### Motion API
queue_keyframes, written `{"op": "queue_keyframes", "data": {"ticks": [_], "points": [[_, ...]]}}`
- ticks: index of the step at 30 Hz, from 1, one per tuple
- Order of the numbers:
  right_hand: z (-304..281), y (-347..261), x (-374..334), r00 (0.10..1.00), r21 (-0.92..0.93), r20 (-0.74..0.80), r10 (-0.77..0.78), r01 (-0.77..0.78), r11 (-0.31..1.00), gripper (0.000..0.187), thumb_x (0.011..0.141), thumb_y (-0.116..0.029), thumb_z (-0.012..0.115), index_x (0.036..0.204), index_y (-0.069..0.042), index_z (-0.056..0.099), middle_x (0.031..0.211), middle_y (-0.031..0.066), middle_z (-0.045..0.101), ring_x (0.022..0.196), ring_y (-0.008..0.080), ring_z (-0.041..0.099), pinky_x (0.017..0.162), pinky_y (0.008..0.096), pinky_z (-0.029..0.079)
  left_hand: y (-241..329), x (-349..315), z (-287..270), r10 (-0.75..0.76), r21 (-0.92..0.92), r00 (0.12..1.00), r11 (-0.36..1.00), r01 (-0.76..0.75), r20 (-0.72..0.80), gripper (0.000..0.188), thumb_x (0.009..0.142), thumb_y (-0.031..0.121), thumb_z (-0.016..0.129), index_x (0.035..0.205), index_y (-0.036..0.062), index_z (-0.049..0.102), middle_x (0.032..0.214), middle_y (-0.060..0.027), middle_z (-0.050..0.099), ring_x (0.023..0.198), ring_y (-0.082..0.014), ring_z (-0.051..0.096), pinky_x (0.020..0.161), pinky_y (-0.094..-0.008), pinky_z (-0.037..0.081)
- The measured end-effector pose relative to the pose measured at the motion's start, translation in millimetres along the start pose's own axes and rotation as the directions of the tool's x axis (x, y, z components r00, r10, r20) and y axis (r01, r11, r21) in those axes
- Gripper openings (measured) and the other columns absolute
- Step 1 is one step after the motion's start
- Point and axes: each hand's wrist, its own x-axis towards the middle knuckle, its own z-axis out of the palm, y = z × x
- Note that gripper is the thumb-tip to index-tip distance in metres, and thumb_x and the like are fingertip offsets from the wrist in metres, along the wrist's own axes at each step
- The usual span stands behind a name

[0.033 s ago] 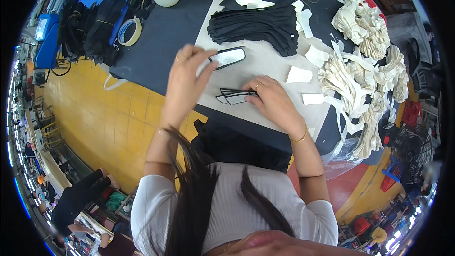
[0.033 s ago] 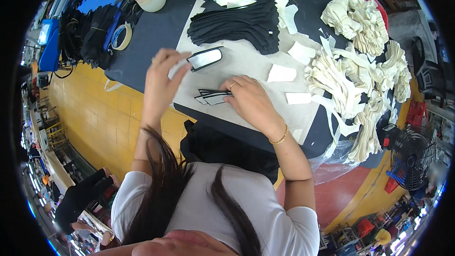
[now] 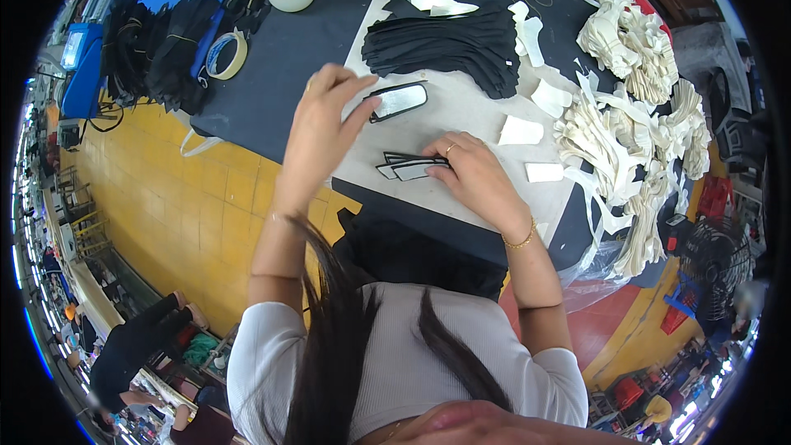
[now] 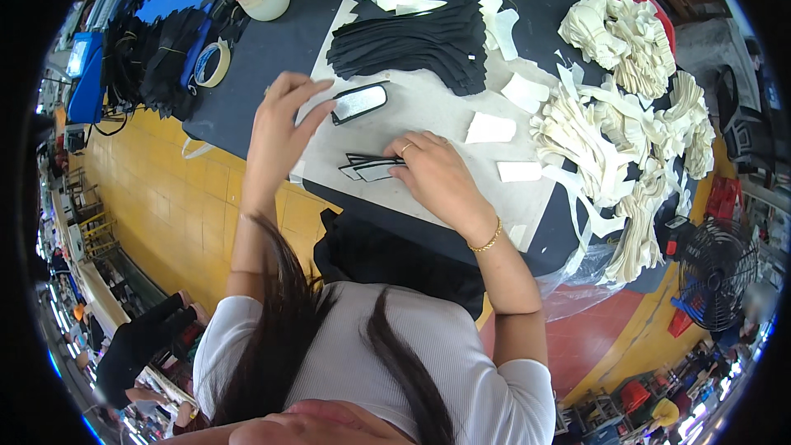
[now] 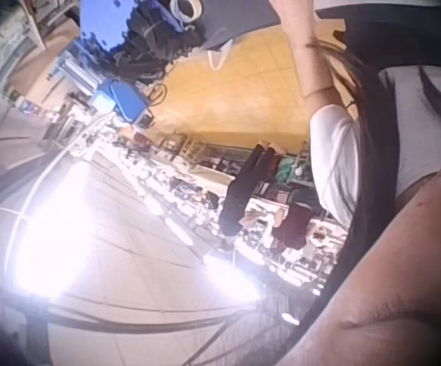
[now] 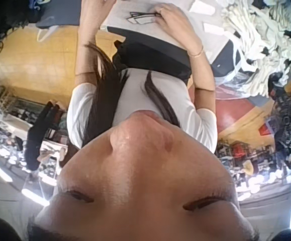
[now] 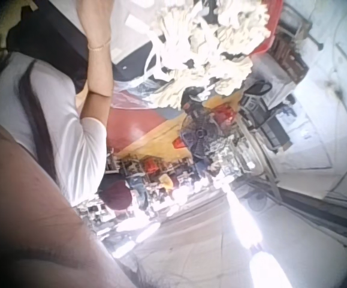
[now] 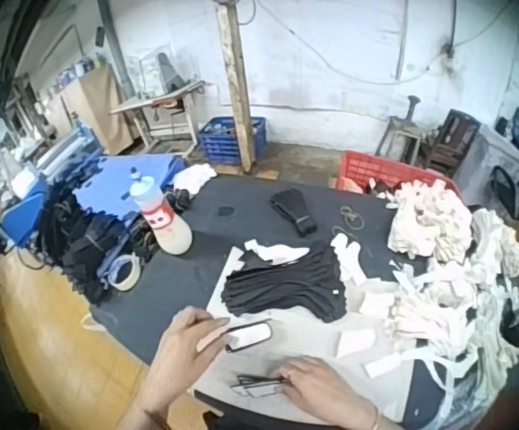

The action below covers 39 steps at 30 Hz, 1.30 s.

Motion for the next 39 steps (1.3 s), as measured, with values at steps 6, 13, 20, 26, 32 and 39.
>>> {"op": "queue_keyframes", "data": {"ticks": [6,13,20,26,32,39], "points": [[1,4,-1,0.999,0.013,-0.043,-0.004,0.005,1.000,0.019,0.085,-0.011,0.071,0.101,-0.003,0.065,0.098,0.0104,0.065,0.100,0.0310,0.062,0.093,0.0407,0.047,-24,44,6,0.066,0.042,0.951,0.996,-0.083,0.301,0.021,0.086,0.012,0.074,0.103,-0.0003,0.075,0.095,-0.0119,0.062,0.090,-0.0296,0.061,0.080,-0.0376,0.049],[2,4,-4,0.998,0.004,-0.057,-0.007,0.007,1.000,0.019,0.087,-0.013,0.070,0.102,-0.003,0.064,0.099,0.0104,0.064,0.102,0.0310,0.062,0.095,0.0406,0.046,-21,42,14,0.114,0.058,0.978,0.990,-0.126,0.177,0.015,0.084,0.007,0.073,0.097,-0.0002,0.074,0.095,-0.0113,0.061,0.087,-0.0278,0.061,0.078,-0.0372,0.050],[-3,5,-4,0.998,0.055,-0.065,0.000,0.003,0.998,0.019,0.086,-0.013,0.070,0.101,-0.004,0.064,0.096,0.0109,0.064,0.097,0.0315,0.062,0.092,0.0403,0.047,-17,8,22,0.435,0.209,0.895,0.888,-0.410,-0.095,0.019,0.076,0.002,0.077,0.094,0.0072,0.072,0.100,-0.0064,0.061,0.089,-0.0256,0.060,0.078,-0.0383,0.048],[-12,7,0,0.997,0.025,-0.078,-0.001,0.003,1.000,0.017,0.086,-0.013,0.070,0.100,-0.004,0.064,0.093,0.0113,0.063,0.093,0.0322,0.062,0.089,0.0406,0.047,-20,4,25,0.259,0.069,0.962,0.965,-0.254,-0.080,0.025,0.079,0.013,0.080,0.100,0.0046,0.071,0.108,-0.0097,0.063,0.098,-0.0273,0.060,0.080,-0.0368,0.048],[-10,8,-4,0.998,0.028,-0.060,-0.025,0.026,0.999,0.017,0.085,-0.014,0.071,0.099,-0.005,0.066,0.095,0.0100,0.063,0.096,0.0306,0.061,0.088,0.0405,0.047,-21,25,16,-0.305,-0.076,0.886,0.933,0.351,0.350,0.040,0.085,0.027,0.078,0.112,-0.0019,0.070,0.103,-0.0151,0.064,0.095,-0.0251,0.061,0.075,-0.0361,0.050],[-3,10,-13,0.995,0.047,-0.079,-0.054,0.058,0.997,0.016,0.083,-0.012,0.073,0.097,-0.007,0.069,0.095,0.0078,0.061,0.095,0.0292,0.060,0.086,0.0398,0.048,-22,23,18,-0.216,0.003,0.822,0.968,0.253,0.527,0.044,0.084,0.022,0.079,0.118,-0.0023,0.065,0.104,-0.0118,0.063,0.087,-0.0205,0.058,0.076,-0.0320,0.049]]}}
